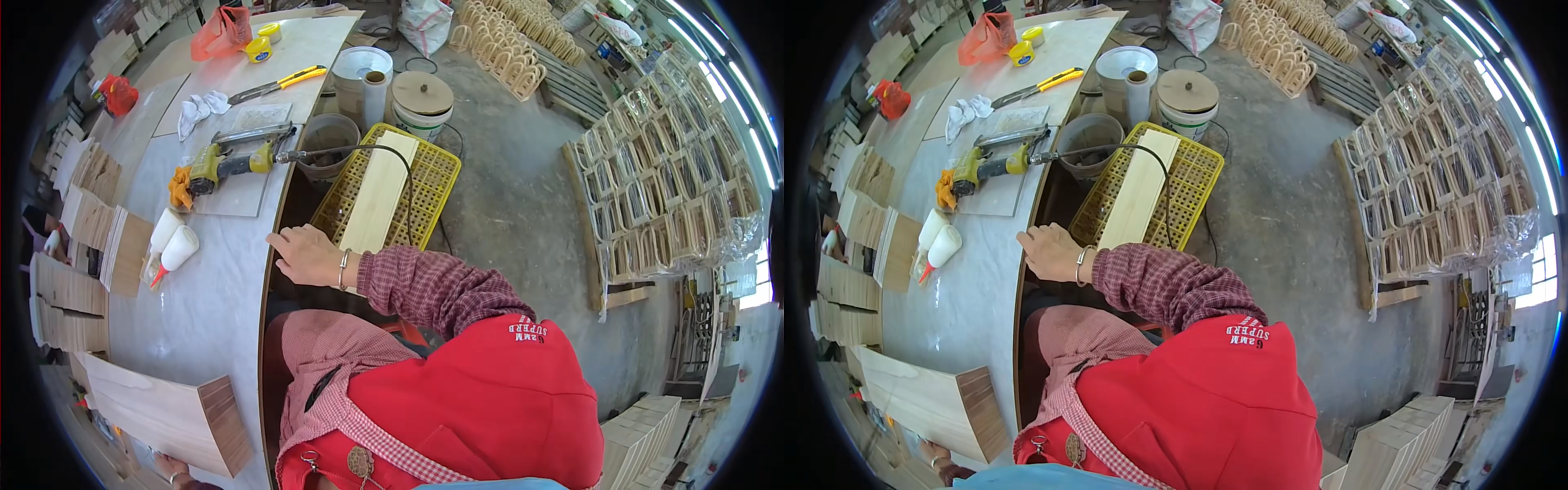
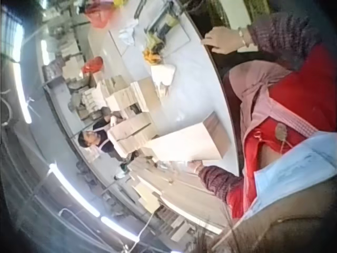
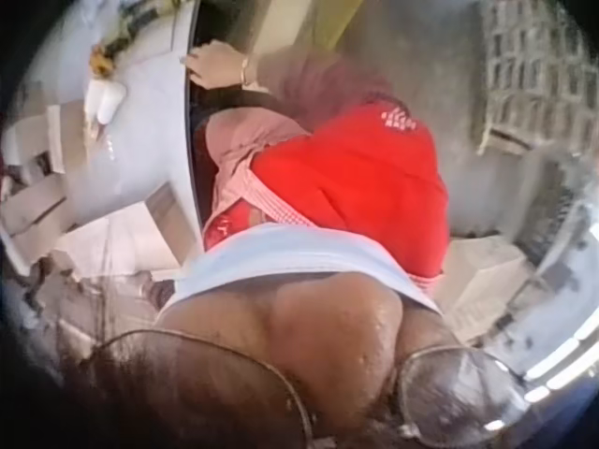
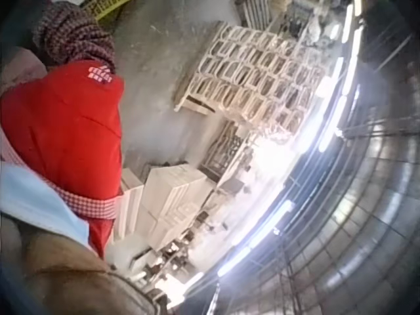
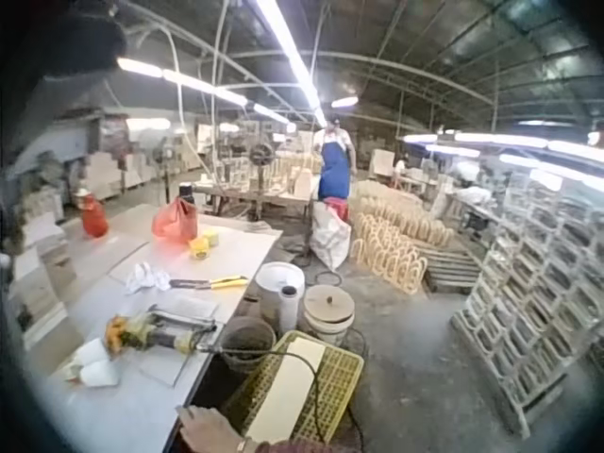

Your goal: Apply glue to wooden components and use a pneumatic nail gun to assemble them into a structure.

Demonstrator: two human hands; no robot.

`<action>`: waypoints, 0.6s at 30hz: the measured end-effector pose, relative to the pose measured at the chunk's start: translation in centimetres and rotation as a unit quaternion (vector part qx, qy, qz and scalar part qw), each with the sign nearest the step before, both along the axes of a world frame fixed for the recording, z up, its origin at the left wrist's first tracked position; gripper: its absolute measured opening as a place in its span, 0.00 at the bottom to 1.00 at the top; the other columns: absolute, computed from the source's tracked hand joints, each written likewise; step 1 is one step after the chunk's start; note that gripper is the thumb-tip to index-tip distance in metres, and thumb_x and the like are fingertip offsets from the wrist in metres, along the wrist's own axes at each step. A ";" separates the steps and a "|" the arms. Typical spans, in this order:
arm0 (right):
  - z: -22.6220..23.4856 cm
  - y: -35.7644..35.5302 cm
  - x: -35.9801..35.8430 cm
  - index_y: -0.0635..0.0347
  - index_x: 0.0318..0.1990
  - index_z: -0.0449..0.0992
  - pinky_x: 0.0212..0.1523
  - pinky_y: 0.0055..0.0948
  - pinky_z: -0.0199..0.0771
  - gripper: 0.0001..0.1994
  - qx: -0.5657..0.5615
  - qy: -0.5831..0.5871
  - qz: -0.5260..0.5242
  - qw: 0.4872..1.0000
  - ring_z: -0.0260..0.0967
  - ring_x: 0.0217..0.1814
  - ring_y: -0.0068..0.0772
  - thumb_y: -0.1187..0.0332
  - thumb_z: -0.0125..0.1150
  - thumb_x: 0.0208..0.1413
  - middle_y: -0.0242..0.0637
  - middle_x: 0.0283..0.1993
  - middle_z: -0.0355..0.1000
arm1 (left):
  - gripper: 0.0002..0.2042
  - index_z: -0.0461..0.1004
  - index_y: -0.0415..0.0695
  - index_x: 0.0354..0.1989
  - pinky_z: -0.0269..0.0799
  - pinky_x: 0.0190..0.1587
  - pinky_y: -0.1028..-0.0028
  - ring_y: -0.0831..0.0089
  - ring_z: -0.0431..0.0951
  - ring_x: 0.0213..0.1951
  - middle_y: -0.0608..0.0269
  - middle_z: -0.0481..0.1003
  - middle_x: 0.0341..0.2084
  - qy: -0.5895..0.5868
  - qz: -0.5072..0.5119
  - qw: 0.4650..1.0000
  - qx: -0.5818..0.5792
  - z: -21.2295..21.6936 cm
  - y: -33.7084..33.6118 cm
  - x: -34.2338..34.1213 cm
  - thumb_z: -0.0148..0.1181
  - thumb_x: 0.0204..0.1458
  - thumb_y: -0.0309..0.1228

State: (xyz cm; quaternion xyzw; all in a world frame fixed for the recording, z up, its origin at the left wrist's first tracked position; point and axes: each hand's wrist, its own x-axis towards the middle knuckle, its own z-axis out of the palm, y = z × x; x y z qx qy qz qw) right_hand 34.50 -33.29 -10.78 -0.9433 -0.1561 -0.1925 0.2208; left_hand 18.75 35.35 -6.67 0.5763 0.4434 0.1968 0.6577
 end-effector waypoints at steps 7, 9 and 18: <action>0.5 1.6 -1.5 0.60 0.44 0.68 0.38 0.30 0.67 0.15 0.017 -0.034 0.037 0.999 0.68 0.29 0.38 0.67 0.57 0.47 0.39 0.31 0.68 | 0.24 0.64 0.37 0.58 0.68 0.52 0.68 0.58 0.71 0.51 0.48 0.69 0.52 -0.052 -0.008 0.996 0.078 4.4 -4.8 -1.0 0.43 0.61 0.44; 1.1 1.7 -1.9 0.60 0.42 0.69 0.38 0.30 0.67 0.14 0.014 -0.029 0.053 0.998 0.67 0.28 0.37 0.68 0.57 0.47 0.39 0.31 0.68 | 0.24 0.64 0.37 0.58 0.68 0.52 0.69 0.58 0.71 0.51 0.47 0.69 0.52 -0.066 -0.009 0.993 0.100 5.6 -6.5 -1.3 0.43 0.61 0.44; 3.1 2.4 -3.0 0.60 0.37 0.69 0.36 0.29 0.67 0.11 0.046 -0.087 0.088 0.991 0.66 0.27 0.37 0.69 0.58 0.45 0.39 0.30 0.68 | 0.25 0.65 0.36 0.58 0.68 0.54 0.70 0.58 0.70 0.53 0.44 0.69 0.53 -0.108 -0.011 0.969 0.223 13.3 -13.0 -4.3 0.44 0.62 0.44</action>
